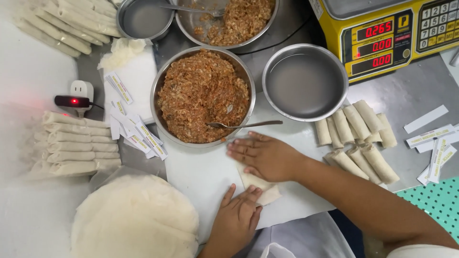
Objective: Assembling spring rolls by placing meat filling onto wrappers and rolling them tightly by hand.
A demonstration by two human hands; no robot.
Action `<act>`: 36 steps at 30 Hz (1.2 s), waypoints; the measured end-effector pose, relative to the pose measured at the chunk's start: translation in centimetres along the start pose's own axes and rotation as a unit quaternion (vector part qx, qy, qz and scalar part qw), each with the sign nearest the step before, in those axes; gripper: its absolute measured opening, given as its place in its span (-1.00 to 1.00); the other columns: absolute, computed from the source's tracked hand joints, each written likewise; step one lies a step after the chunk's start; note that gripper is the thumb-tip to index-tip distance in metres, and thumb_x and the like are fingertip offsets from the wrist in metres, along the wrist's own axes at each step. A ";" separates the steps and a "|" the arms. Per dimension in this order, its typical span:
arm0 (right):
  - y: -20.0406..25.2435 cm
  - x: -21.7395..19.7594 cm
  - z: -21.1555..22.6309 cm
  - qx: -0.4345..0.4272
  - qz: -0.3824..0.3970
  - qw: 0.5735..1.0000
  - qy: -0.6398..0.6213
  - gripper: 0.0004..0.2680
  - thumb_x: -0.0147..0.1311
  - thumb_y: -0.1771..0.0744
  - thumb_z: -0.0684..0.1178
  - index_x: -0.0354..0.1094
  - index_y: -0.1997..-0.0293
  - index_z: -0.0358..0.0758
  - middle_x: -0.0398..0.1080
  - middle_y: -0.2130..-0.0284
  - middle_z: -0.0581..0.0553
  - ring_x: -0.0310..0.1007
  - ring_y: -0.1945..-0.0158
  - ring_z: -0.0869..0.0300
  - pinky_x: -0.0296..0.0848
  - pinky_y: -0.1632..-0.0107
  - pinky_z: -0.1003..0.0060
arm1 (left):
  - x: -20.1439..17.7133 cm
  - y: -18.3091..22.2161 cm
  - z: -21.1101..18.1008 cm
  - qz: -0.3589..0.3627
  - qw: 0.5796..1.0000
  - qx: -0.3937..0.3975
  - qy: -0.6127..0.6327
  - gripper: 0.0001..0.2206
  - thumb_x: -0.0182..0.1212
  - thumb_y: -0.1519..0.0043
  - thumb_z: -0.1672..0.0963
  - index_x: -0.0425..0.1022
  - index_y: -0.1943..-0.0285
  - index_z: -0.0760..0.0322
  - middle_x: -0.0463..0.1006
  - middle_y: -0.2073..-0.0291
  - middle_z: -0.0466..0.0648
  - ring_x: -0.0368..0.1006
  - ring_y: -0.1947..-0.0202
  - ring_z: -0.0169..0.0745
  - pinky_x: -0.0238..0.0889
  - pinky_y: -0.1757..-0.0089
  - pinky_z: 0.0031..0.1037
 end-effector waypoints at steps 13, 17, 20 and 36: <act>8.5 -3.4 5.4 0.052 -0.107 0.992 -0.048 -0.74 -0.01 -0.38 0.25 0.41 -0.03 0.00 0.34 0.12 -0.02 0.31 0.10 0.05 0.10 -0.07 -0.07 | -0.9 -1.2 0.5 0.080 0.996 -0.037 0.015 -0.77 0.09 -0.35 0.05 0.49 -0.09 0.18 0.61 0.02 -0.17 0.46 -0.05 -0.18 -0.06 -0.20 -0.12; 8.7 -2.1 5.9 0.059 -0.115 0.991 -0.025 -0.83 0.02 -0.37 -0.01 0.37 -0.05 -0.10 0.31 0.22 0.01 0.25 0.19 0.07 0.12 0.02 0.07 | -0.7 -1.3 0.6 0.076 0.996 -0.041 -0.021 -0.85 0.06 -0.34 0.05 0.53 0.06 0.04 0.51 0.18 -0.20 0.39 0.15 -0.14 0.01 0.04 -0.20; 8.1 -2.7 5.9 0.062 -0.113 0.990 -0.057 -0.88 -0.02 -0.38 -0.08 0.36 0.02 -0.09 0.29 0.34 0.00 0.24 0.29 0.08 0.11 0.10 0.10 | -0.8 -1.4 1.4 0.070 0.993 -0.090 -0.022 -0.84 0.09 -0.32 0.01 0.57 0.08 -0.04 0.53 0.23 -0.27 0.40 0.15 -0.21 -0.03 0.11 -0.22; 7.5 -2.7 5.5 0.083 -0.188 0.975 0.079 -0.81 -0.16 -0.41 -0.15 0.41 -0.05 -0.10 0.32 0.23 0.08 0.20 0.28 0.15 0.06 0.16 0.18 | 0.9 -1.3 3.1 0.094 0.982 -0.112 -0.119 -0.70 0.09 -0.33 0.00 0.53 -0.21 -0.06 0.43 0.12 -0.18 0.34 0.11 -0.10 0.04 0.09 -0.15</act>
Point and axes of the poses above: each hand's wrist, its own y-axis away from the middle knuckle, its own x-axis out of the palm, z = x × y, the point moved 6 cm from there along -y, towards the middle knuckle
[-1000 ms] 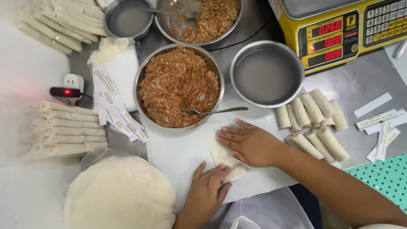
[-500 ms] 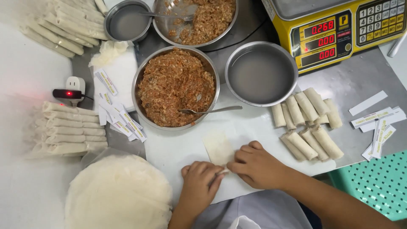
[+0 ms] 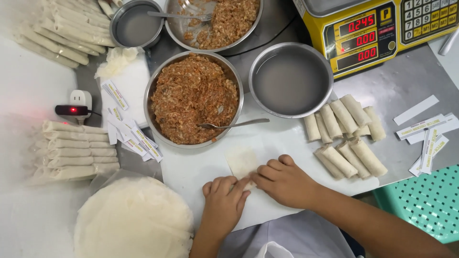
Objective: Assembling spring rolls by placing meat filling onto wrappers and rolling them tightly by hand.
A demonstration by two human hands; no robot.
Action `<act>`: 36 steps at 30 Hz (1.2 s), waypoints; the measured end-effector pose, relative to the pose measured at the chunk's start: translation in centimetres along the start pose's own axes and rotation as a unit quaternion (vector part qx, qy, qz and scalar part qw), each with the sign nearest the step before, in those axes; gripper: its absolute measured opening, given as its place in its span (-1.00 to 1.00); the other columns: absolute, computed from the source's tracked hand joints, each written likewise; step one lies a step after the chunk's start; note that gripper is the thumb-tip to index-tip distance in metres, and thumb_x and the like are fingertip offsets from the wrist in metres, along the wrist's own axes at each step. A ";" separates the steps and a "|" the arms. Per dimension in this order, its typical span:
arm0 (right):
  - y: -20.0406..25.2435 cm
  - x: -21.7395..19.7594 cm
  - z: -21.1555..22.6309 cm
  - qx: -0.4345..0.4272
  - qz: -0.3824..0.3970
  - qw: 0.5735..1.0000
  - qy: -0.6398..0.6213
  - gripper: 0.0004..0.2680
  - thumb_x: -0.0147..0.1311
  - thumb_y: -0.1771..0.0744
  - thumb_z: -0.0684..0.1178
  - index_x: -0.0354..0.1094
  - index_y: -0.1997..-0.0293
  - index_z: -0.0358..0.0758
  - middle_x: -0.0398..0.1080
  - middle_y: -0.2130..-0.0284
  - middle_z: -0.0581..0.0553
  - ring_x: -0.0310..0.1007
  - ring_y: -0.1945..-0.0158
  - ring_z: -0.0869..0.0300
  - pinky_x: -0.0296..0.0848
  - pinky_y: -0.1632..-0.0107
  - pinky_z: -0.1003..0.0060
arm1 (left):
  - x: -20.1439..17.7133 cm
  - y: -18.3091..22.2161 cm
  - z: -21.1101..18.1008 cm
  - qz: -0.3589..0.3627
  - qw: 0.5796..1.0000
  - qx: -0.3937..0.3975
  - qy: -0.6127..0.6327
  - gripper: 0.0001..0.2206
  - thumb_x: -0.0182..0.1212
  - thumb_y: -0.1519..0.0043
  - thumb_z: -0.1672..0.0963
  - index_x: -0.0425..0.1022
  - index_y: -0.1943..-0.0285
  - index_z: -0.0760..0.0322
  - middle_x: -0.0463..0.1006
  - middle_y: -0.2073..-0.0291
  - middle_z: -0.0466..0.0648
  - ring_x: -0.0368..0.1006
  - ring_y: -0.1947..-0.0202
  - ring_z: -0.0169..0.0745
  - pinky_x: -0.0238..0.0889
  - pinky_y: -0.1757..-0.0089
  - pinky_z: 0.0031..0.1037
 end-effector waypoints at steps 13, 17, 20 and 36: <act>-1.4 2.8 -2.2 0.067 0.045 0.994 -0.068 -0.83 -0.07 -0.35 -0.22 0.37 0.07 -0.01 0.27 0.35 0.09 0.20 0.25 0.11 0.04 0.19 0.10 | -0.7 -2.0 0.7 -0.104 0.993 -0.034 -0.038 -0.82 0.15 -0.21 0.17 0.56 0.14 -0.13 0.47 0.31 -0.33 0.36 0.27 -0.21 -0.02 0.24 -0.23; -1.7 0.4 -1.5 -0.004 -0.007 0.999 0.032 -0.78 -0.14 -0.37 -0.22 0.39 -0.05 -0.08 0.35 0.16 0.10 0.23 0.21 0.16 0.05 0.17 0.14 | -2.1 -1.4 -0.7 -0.147 0.978 0.050 -0.142 -0.82 0.19 -0.33 0.06 0.53 -0.08 -0.02 0.53 0.11 -0.35 0.39 0.20 -0.34 -0.04 0.17 -0.34; -2.2 -0.1 -1.7 -0.007 -0.031 0.997 0.075 -0.81 -0.09 -0.40 -0.13 0.41 -0.07 -0.01 0.35 0.14 0.12 0.25 0.20 0.17 0.08 0.15 0.16 | -1.0 -1.3 0.6 -0.096 0.990 0.019 -0.102 -0.71 0.21 -0.29 0.01 0.51 -0.20 -0.04 0.51 -0.04 -0.27 0.41 0.08 -0.24 0.03 0.14 -0.26; -4.2 2.5 -4.1 0.073 0.047 0.989 -0.122 -0.97 0.03 -0.34 -0.12 0.28 0.26 -0.05 0.23 0.29 -0.03 0.22 0.25 0.02 0.05 0.21 0.06 | -0.6 -3.6 3.9 -0.030 0.981 -0.179 0.075 -0.86 0.09 -0.30 -0.01 0.57 0.12 -0.14 0.49 0.18 -0.25 0.40 0.13 -0.14 0.09 0.11 -0.12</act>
Point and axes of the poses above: each hand's wrist, its own y-axis away from the middle knuckle, its own x-axis out of the palm, z = x × y, the point moved 6 cm from there along -y, towards the middle knuckle
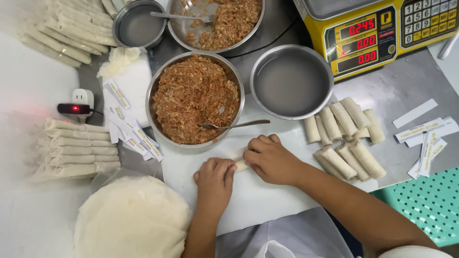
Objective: Assembling spring rolls by placing meat filling onto wrappers and rolling them tightly by hand.
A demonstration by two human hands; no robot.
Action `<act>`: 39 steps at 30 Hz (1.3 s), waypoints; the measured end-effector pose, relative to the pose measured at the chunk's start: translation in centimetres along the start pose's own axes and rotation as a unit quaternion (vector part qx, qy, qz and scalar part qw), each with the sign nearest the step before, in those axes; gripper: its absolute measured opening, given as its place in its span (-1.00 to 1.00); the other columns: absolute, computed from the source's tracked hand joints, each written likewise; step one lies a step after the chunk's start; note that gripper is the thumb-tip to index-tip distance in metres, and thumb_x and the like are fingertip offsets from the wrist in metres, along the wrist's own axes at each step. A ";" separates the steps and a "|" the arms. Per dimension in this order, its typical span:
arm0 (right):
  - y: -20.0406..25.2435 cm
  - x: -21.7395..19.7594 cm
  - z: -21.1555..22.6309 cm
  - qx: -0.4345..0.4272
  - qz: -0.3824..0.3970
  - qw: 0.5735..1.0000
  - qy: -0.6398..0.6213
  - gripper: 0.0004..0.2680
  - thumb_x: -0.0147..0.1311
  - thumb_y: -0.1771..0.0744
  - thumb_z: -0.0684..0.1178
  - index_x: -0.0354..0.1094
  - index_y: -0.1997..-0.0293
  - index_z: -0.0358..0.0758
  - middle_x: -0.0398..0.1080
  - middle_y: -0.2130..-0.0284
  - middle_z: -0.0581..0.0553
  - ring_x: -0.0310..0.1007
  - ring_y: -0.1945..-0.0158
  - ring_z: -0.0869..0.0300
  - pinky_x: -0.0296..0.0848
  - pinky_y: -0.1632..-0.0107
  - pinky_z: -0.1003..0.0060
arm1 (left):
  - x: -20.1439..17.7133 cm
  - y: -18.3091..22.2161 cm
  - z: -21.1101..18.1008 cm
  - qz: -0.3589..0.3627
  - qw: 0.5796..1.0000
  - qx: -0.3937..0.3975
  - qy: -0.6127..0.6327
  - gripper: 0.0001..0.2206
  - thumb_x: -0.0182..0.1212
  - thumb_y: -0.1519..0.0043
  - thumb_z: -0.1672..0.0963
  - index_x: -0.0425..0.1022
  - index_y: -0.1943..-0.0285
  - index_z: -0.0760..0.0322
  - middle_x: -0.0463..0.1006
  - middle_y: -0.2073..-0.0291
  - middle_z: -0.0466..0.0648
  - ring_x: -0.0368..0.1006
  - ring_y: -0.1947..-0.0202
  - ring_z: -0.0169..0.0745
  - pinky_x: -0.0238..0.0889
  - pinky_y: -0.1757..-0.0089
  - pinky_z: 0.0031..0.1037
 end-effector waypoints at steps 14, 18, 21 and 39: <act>0.3 0.9 -0.8 0.003 -0.006 0.997 0.082 -0.85 0.12 -0.34 0.01 0.36 0.03 -0.08 0.30 0.21 0.01 0.28 0.16 0.06 0.13 0.15 0.07 | 0.6 0.8 -0.6 -0.090 0.975 0.147 -0.142 -0.65 0.24 -0.26 0.05 0.48 -0.25 -0.07 0.48 -0.07 -0.25 0.39 0.05 -0.21 0.07 0.10 -0.22; -0.7 1.0 -1.4 0.004 0.023 0.999 0.048 -0.91 0.11 -0.33 -0.03 0.34 0.13 -0.06 0.29 0.31 0.03 0.25 0.21 0.06 0.09 0.17 0.04 | 1.5 -0.2 1.0 0.001 0.996 0.084 -0.040 -0.64 0.14 -0.28 0.12 0.48 -0.29 -0.06 0.40 0.07 -0.14 0.34 0.07 -0.04 0.13 0.08 -0.11; -1.8 0.0 -1.0 -0.019 0.053 0.998 0.016 -0.91 0.01 -0.30 -0.17 0.26 0.21 -0.04 0.21 0.41 0.01 0.21 0.30 0.07 -0.01 0.25 0.04 | 0.8 -0.7 0.7 0.038 0.998 0.049 0.005 -0.61 0.04 -0.29 0.11 0.46 -0.32 -0.11 0.41 0.08 -0.16 0.33 0.03 -0.11 0.09 0.03 -0.13; -1.2 -1.6 1.5 -0.025 -0.063 0.966 0.250 -0.75 -0.16 -0.37 -0.11 0.35 -0.15 0.05 0.40 -0.13 0.11 0.37 -0.13 0.24 0.11 -0.04 0.07 | 1.8 1.2 -2.5 -0.095 0.953 0.129 -0.258 -0.44 0.07 -0.33 -0.03 0.22 -0.53 0.11 0.21 -0.51 -0.19 0.04 -0.52 -0.27 -0.21 -0.34 -0.09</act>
Point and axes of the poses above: each hand's wrist, its own y-axis away from the middle knuckle, its own x-axis out of the palm, z = x × y, the point moved 6 cm from there along -y, towards the middle knuckle
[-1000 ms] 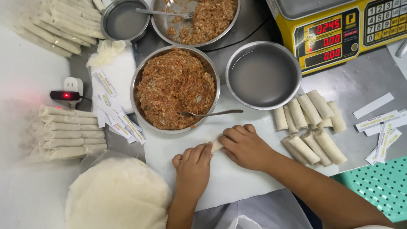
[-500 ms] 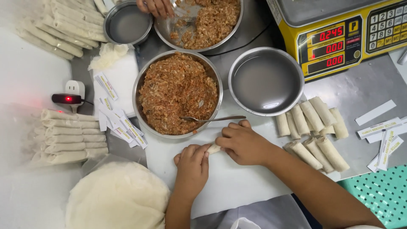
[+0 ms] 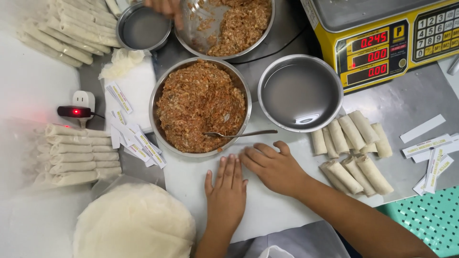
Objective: Assembling spring rolls by placing meat filling onto wrappers and rolling them tightly by hand.
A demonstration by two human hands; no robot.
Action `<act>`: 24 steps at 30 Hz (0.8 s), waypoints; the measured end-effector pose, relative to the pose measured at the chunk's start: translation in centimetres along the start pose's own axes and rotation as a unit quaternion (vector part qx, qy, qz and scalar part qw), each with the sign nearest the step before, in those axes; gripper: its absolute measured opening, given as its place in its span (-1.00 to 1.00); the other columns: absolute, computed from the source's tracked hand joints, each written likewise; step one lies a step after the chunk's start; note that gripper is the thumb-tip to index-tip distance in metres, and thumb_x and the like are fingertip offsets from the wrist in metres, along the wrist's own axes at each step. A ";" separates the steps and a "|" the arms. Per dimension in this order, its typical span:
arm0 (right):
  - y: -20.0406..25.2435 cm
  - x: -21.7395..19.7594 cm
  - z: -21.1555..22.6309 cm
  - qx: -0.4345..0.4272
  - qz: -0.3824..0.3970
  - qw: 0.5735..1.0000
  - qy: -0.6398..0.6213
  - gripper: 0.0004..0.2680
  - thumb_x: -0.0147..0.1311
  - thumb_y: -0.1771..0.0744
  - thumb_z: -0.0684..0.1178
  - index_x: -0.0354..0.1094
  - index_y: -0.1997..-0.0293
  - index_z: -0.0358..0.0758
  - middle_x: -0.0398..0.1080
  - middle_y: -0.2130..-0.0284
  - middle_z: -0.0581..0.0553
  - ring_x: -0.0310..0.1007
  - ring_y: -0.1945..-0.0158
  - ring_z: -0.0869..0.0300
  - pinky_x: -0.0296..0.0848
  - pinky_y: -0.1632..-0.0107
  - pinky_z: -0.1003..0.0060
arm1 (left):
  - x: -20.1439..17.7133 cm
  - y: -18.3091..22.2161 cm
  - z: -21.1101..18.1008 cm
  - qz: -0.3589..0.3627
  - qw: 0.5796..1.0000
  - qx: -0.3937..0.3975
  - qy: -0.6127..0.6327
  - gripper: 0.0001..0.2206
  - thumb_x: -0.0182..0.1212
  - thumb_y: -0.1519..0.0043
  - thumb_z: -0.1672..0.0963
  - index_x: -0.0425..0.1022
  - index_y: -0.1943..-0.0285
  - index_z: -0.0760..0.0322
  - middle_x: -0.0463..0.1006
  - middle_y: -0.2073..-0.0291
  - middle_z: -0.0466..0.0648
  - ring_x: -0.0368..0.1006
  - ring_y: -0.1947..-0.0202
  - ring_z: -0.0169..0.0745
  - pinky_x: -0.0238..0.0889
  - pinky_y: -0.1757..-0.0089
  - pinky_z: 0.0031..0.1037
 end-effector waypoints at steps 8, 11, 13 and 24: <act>-1.1 3.5 -0.5 0.052 0.035 0.998 0.016 -0.64 -0.09 -0.35 -0.07 0.23 -0.35 0.01 0.36 -0.15 0.08 0.28 -0.19 0.21 0.08 -0.16 -0.06 | 0.9 -3.8 1.9 0.047 0.993 -0.052 0.097 -0.51 0.05 -0.36 0.03 0.22 -0.49 0.16 0.38 -0.35 -0.08 0.31 -0.31 -0.15 -0.08 -0.26 -0.01; -0.7 3.1 -0.1 0.072 0.051 0.996 -0.031 -0.66 -0.04 -0.36 -0.09 0.24 -0.33 0.00 0.35 -0.14 0.01 0.21 -0.26 0.16 -0.09 -0.22 -0.10 | 0.6 -3.3 2.0 0.077 0.985 -0.066 0.142 -0.54 0.04 -0.39 0.06 0.23 -0.49 0.13 0.38 -0.33 -0.04 0.30 -0.33 -0.09 -0.11 -0.26 0.04; -0.3 1.5 0.1 0.080 0.078 0.992 -0.053 -0.66 -0.05 -0.36 -0.09 0.24 -0.33 -0.01 0.34 -0.15 0.00 0.18 -0.31 0.14 -0.10 -0.24 -0.14 | -0.8 -2.5 1.8 0.067 0.985 -0.050 0.153 -0.57 0.06 -0.38 0.07 0.27 -0.46 0.14 0.38 -0.34 -0.05 0.29 -0.34 -0.09 -0.09 -0.24 0.02; 0.7 1.7 2.4 0.033 0.094 0.990 -0.097 -0.87 0.10 -0.26 -0.19 0.39 0.18 -0.06 0.31 0.34 0.05 0.29 0.16 0.08 0.21 -0.02 -0.18 | -10.5 2.7 -1.8 -0.088 0.986 0.056 0.129 -0.78 0.05 -0.35 0.04 0.55 -0.07 0.02 0.55 -0.06 -0.18 0.44 -0.24 -0.16 0.01 -0.14 -0.21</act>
Point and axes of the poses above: each hand's wrist, its own y-axis away from the middle knuckle, its own x-axis out of the palm, z = x × y, the point moved 6 cm from there along -y, towards the middle knuckle
